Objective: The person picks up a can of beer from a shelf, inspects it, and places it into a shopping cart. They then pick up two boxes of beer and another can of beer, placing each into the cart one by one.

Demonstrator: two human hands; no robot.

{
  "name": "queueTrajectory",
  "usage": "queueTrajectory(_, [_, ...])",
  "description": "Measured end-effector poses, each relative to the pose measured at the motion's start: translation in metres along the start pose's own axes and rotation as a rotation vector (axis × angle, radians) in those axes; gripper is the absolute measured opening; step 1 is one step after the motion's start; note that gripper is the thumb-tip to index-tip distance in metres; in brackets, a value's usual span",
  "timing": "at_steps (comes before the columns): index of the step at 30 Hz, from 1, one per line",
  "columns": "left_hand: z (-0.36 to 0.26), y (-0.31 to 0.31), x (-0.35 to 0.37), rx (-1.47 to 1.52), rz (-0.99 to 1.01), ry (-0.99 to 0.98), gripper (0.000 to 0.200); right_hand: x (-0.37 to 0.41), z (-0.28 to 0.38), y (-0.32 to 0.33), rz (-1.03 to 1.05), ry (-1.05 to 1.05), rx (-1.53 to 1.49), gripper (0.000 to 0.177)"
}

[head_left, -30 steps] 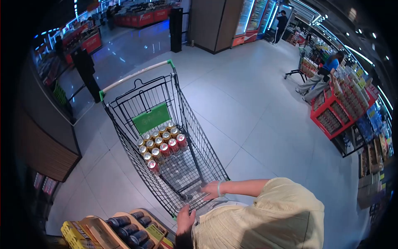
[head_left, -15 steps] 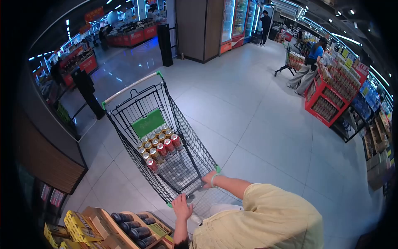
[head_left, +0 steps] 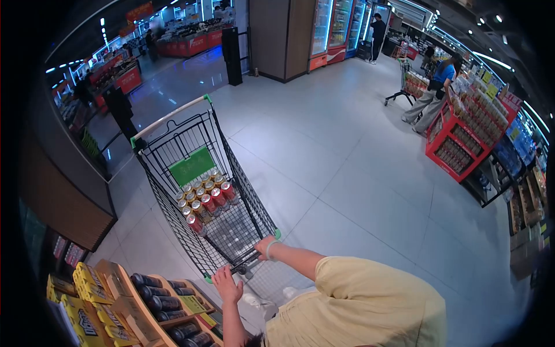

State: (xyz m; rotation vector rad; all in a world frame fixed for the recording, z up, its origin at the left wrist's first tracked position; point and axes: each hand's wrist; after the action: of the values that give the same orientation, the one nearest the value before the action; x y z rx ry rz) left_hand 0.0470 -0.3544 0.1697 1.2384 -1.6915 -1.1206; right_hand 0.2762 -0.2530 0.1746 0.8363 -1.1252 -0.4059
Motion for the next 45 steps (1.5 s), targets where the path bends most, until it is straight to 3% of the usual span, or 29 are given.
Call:
queueTrajectory(12, [-0.016,-0.007,0.011,-0.002,0.075,0.04,0.084,0.029,-0.006,0.001,0.003,0.001,0.071,0.044])
queueTrajectory(17, [-0.008,-0.003,0.019,0.01,0.117,-0.039,0.088,0.021,-0.002,-0.007,0.019,-0.056,0.072,0.032])
queueTrajectory(27, [0.019,-0.002,0.026,0.033,0.187,-0.169,0.092,-0.006,0.007,-0.03,0.021,-0.156,0.087,0.025])
queueTrajectory(45, [0.001,0.017,0.045,0.043,0.169,-0.175,0.089,0.034,0.011,-0.025,-0.004,-0.041,0.005,0.022])
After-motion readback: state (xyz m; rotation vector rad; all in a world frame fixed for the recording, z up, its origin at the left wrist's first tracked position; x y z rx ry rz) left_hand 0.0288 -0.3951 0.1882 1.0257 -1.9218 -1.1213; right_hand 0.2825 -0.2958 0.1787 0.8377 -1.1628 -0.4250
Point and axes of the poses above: each hand's wrist, its own x-axis away from the middle knuckle, its own y-axis out of the back of the hand, z = x × y, and after that the axes turned 9 degrees about z, right-handed
